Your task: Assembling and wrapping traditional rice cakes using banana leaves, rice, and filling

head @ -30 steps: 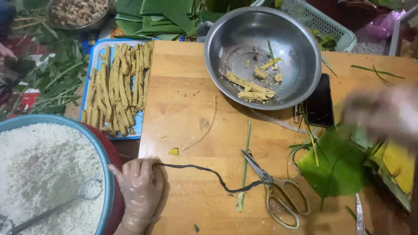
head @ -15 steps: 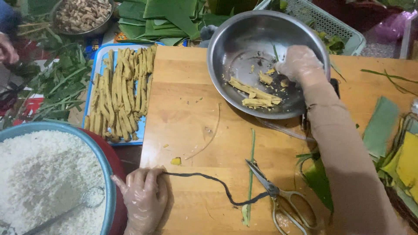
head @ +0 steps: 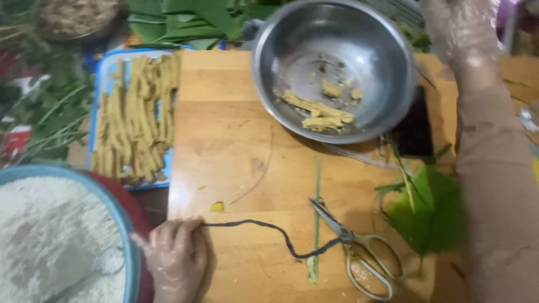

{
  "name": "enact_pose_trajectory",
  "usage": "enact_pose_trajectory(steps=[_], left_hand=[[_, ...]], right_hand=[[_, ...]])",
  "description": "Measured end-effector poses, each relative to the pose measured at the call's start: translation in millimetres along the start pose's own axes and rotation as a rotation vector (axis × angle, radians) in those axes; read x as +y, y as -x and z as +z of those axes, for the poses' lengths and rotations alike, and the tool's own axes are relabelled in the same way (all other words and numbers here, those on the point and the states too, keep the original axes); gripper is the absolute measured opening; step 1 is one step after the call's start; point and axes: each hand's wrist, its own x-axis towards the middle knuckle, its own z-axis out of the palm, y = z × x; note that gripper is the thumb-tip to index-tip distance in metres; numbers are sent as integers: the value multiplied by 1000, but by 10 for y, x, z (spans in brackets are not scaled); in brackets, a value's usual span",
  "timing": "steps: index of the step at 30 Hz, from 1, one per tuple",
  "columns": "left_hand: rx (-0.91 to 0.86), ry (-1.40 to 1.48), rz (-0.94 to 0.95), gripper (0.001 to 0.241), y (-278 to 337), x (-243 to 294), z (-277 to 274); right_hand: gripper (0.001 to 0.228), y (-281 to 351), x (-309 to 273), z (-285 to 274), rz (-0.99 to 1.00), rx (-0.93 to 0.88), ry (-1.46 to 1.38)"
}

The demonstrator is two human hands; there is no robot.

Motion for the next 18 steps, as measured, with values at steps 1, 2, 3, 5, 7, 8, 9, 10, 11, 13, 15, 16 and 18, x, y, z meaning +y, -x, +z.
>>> enact_pose_trajectory(steps=[1,2,3,5,7,8,9,10,11,13,15,16,18], left_hand=[[4,-22,4,19,26,-25,24],[-7,-6,23,19,7,-27,4],[16,25,26,19,-30,-35,-10],[35,70,48,21,-260,125,-162],[332,162,473,24,-632,478,-444],[330,181,492,24,-518,345,-302],[313,199,495,19,-416,214,-154],[296,217,497,15,-321,80,-1],[295,229,513,15,-215,-157,138],[239,247,495,6,-28,-650,418],[211,261,502,9,166,-920,707],[184,265,495,16,248,-1062,855],[108,256,489,18,354,-1198,1027]], right_hand=[[70,144,-51,-155,326,-127,46],[70,422,-115,-333,349,-125,60],[48,687,-195,-509,13,-165,-49],[32,1221,-246,-792,-304,-202,-147],[21,1781,-177,-1010,-31,-318,-108],[21,2036,42,-1057,-8,-309,-98],[14,2288,253,-1109,-34,-189,14],[8,2547,453,-1160,-60,-71,128],[8,2751,733,-1188,-44,-65,137],[12,3173,1266,-1237,223,1,216],[24,3356,1429,-1326,264,-90,220],[37,3449,1506,-1364,291,-188,216],[42,3485,1453,-1345,342,-185,164]])
